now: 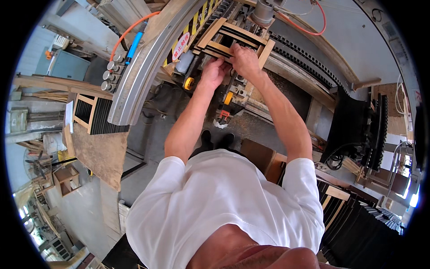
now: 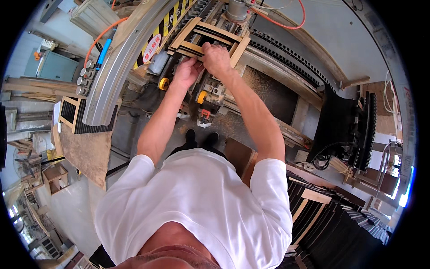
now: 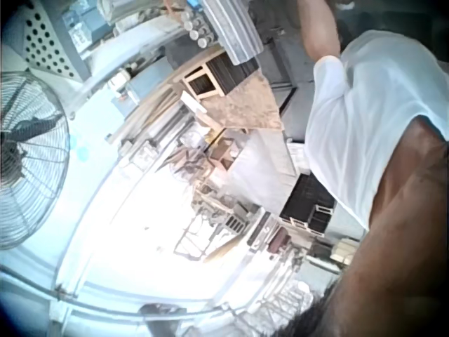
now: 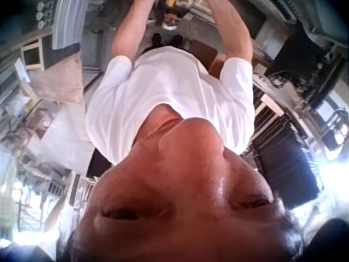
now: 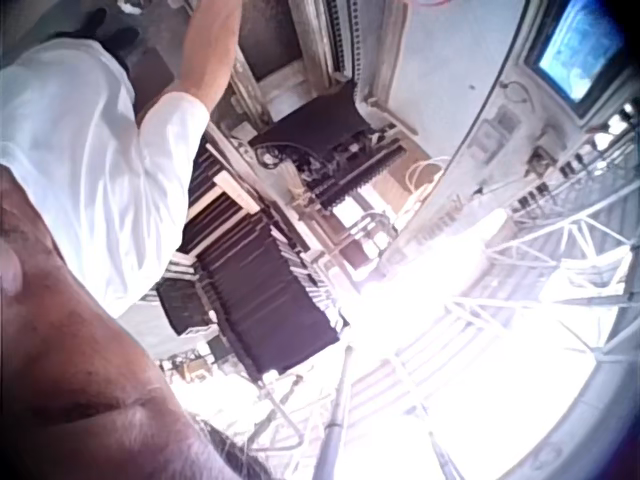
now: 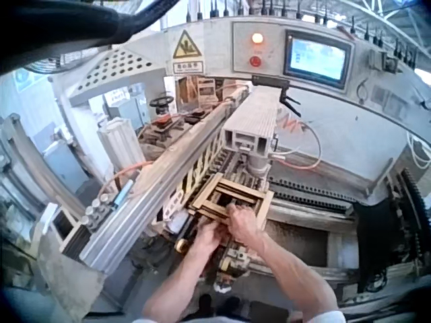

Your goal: The person repeatedly picks up wooden chair frames and inserts them into a machine to attach black slatted seats. The person then removes the assembled chairs and stacks them on a nearby pile.

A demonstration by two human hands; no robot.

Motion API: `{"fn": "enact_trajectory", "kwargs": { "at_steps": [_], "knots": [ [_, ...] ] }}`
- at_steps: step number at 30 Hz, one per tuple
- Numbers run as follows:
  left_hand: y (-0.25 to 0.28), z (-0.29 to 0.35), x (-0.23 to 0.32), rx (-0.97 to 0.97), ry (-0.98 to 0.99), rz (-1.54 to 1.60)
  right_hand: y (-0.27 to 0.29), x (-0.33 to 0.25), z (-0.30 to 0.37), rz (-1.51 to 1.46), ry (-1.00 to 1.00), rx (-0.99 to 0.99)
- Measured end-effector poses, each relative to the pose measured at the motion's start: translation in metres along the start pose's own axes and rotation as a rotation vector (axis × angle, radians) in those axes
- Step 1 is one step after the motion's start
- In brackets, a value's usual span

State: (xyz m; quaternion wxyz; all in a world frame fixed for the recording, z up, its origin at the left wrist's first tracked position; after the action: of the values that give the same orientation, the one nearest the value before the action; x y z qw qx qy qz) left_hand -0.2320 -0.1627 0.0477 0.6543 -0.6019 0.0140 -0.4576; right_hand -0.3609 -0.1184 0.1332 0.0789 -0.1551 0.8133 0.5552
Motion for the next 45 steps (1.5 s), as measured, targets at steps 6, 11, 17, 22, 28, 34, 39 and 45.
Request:
{"fn": "enact_trajectory", "kwargs": {
  "at_steps": [6,11,17,22,28,34,39,45],
  "knots": [
    [0.017,0.102,0.011,0.056,0.039,-0.059,-0.015,0.024,-0.027,0.045,-0.048,0.017],
    [0.049,0.236,0.023,0.075,0.066,-0.078,-0.029,0.039,-0.059,0.183,-0.136,-0.097],
    [0.089,0.319,0.046,0.164,0.064,-0.155,-0.024,0.037,-0.085,0.423,0.051,-0.149],
    [0.120,0.342,0.054,0.229,0.051,-0.140,-0.025,0.033,-0.100,0.486,0.065,-0.238],
    [0.146,0.342,0.050,0.328,0.004,-0.094,-0.020,0.040,-0.123,0.505,0.033,-0.357],
    [0.163,0.328,0.039,0.411,-0.069,-0.076,-0.023,0.050,-0.143,0.644,0.069,-0.372],
    [0.181,0.331,0.019,0.510,-0.121,-0.099,-0.036,0.080,-0.178,0.771,0.145,-0.358],
    [0.192,0.330,-0.001,0.607,-0.144,-0.034,-0.046,0.127,-0.201,0.474,0.037,-0.218]
  ]
}}
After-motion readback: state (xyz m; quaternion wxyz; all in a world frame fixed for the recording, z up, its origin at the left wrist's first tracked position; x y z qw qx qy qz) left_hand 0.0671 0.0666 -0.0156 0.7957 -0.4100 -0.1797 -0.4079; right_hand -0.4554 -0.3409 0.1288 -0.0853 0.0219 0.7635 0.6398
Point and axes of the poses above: each hand's wrist, its own z-axis away from the middle knuckle, its own y-axis out of the back of the hand, x = y × z, the point moved 1 cm from there along -z, towards the middle knuckle, and after that the axes turned 5 degrees about y, right-handed, at the moved point
